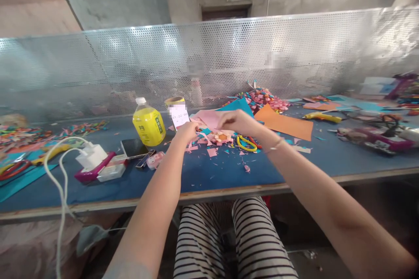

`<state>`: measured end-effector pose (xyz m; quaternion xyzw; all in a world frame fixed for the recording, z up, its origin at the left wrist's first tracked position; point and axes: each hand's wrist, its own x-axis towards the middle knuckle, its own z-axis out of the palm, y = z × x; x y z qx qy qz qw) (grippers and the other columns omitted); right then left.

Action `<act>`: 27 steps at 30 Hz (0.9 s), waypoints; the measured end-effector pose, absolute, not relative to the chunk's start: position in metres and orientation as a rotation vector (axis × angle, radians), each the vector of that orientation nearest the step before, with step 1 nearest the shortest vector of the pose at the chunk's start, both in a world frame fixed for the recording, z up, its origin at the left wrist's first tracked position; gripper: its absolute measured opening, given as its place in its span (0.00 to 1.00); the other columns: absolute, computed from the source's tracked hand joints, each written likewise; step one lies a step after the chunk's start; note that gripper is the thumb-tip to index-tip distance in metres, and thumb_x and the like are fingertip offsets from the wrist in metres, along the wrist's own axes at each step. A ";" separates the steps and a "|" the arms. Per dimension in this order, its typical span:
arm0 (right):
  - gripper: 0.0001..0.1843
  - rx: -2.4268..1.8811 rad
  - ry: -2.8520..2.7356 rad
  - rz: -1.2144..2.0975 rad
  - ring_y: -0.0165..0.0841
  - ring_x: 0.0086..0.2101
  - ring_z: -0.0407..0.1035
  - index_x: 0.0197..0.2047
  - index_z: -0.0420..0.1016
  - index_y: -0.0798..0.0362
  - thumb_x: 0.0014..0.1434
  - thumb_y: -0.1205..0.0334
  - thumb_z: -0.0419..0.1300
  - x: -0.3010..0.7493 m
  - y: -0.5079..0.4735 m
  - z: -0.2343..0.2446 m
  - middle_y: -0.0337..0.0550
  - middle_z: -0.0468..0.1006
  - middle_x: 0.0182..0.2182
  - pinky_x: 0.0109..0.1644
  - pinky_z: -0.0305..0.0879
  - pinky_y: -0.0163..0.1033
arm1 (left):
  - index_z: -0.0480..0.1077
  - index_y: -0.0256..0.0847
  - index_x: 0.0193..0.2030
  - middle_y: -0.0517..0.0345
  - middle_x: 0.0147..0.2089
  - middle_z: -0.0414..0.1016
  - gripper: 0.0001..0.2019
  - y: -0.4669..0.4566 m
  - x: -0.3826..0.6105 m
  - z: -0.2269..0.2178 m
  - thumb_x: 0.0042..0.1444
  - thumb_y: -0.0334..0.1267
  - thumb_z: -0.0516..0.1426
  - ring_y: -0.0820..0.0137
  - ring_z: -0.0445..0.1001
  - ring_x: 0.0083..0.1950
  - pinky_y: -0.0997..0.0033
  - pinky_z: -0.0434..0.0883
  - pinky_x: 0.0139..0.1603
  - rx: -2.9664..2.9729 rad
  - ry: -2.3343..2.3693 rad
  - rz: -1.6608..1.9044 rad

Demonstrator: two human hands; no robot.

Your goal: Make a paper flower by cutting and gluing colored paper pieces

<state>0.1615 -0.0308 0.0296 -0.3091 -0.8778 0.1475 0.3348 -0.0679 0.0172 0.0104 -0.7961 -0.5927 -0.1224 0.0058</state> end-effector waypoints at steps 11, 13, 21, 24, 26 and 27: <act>0.14 -1.568 -2.570 0.001 0.37 0.39 0.70 0.38 0.77 0.53 0.54 0.64 0.51 0.093 0.009 -0.012 0.49 0.77 0.38 0.39 0.62 0.34 | 0.72 0.47 0.44 0.54 0.43 0.75 0.21 0.019 -0.059 0.006 0.41 0.29 0.54 0.65 0.73 0.39 0.74 0.65 0.34 -2.656 -1.750 -0.055; 0.15 -1.605 -2.573 -0.010 0.38 0.39 0.70 0.38 0.77 0.55 0.54 0.63 0.50 0.088 0.010 -0.010 0.52 0.77 0.38 0.39 0.62 0.36 | 0.72 0.46 0.42 0.54 0.40 0.76 0.18 0.017 -0.057 0.005 0.41 0.31 0.56 0.65 0.73 0.38 0.74 0.65 0.34 -2.661 -1.694 -0.002; 0.17 -1.655 -2.364 -0.134 0.36 0.44 0.67 0.42 0.74 0.54 0.56 0.66 0.46 0.093 0.015 -0.015 0.52 0.73 0.43 0.46 0.60 0.37 | 0.75 0.44 0.33 0.54 0.38 0.76 0.15 0.015 -0.057 0.004 0.40 0.26 0.54 0.65 0.73 0.38 0.73 0.66 0.36 -2.610 -1.738 0.002; 0.17 -1.707 -2.356 -0.130 0.38 0.44 0.67 0.42 0.74 0.55 0.57 0.64 0.46 0.095 0.014 -0.018 0.53 0.73 0.43 0.45 0.60 0.39 | 0.76 0.43 0.31 0.54 0.35 0.77 0.14 0.013 -0.060 0.007 0.40 0.25 0.53 0.68 0.73 0.34 0.74 0.66 0.33 -2.632 -1.818 0.021; 0.18 -1.708 -2.372 -0.149 0.40 0.44 0.66 0.41 0.74 0.55 0.57 0.60 0.46 0.092 0.014 -0.019 0.54 0.73 0.43 0.45 0.59 0.41 | 0.76 0.42 0.31 0.54 0.35 0.77 0.14 0.011 -0.060 0.009 0.40 0.26 0.52 0.68 0.72 0.32 0.74 0.66 0.32 -2.647 -1.849 0.085; 0.18 -1.705 -2.378 -0.166 0.41 0.45 0.66 0.41 0.74 0.56 0.56 0.57 0.47 0.091 0.013 -0.020 0.54 0.73 0.43 0.46 0.59 0.42 | 0.75 0.42 0.32 0.54 0.36 0.76 0.14 0.010 -0.060 0.009 0.40 0.26 0.52 0.68 0.72 0.33 0.74 0.66 0.33 -2.649 -1.844 0.099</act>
